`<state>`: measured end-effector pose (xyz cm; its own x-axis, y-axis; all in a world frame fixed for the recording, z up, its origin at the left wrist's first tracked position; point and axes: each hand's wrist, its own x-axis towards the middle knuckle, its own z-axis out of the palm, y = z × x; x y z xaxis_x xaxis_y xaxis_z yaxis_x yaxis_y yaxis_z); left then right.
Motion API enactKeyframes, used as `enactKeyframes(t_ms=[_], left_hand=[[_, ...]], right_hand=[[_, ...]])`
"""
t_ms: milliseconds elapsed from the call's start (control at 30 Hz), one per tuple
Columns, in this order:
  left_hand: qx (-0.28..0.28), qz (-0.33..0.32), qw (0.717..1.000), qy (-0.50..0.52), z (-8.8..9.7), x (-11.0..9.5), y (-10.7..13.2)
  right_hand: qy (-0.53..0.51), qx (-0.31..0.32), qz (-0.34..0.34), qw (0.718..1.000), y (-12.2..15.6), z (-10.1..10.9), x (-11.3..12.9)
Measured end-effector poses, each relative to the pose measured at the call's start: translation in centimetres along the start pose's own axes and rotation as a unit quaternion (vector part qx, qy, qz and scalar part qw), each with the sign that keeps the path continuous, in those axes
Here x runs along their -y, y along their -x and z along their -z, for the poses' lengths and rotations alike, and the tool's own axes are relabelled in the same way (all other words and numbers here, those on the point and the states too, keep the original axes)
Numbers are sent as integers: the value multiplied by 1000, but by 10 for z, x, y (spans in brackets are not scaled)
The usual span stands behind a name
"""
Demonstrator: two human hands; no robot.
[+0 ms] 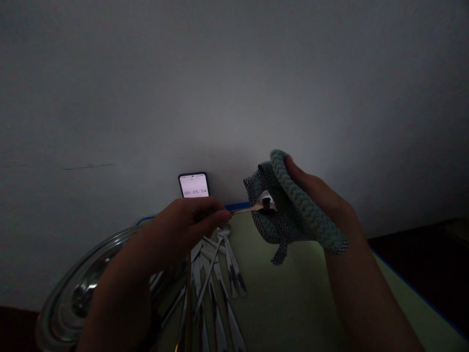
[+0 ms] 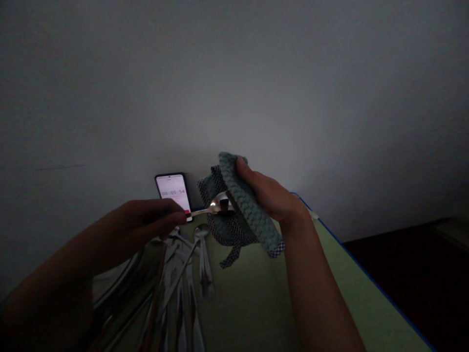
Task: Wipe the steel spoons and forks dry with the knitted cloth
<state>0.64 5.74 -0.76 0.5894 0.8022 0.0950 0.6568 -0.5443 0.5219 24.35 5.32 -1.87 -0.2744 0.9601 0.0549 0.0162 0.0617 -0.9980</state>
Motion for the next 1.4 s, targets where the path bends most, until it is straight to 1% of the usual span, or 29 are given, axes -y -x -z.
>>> enactKeyframes(t_ms=[200,467,633,767,1100,1400], left_hand=[[-8,0,1000,-10,0,-1,0],[-30,12,999,-22,0,-1,-2],[-39,7,999,-7,1,-1,-2],[-46,9,999,4,1,-2,-2],[-22,4,999,-26,0,2,-2],[-11,2,999,-40,0,0,-3]], right_hand=[[16,13,12,1000,-3,3,-2],[21,15,4,1000,-3,1,-2],[23,33,0,999,-2,3,-2],[27,27,5,999,-2,3,-3],[-16,4,9,1000,-4,-1,-5],[16,14,8,1000,-5,1,-4]])
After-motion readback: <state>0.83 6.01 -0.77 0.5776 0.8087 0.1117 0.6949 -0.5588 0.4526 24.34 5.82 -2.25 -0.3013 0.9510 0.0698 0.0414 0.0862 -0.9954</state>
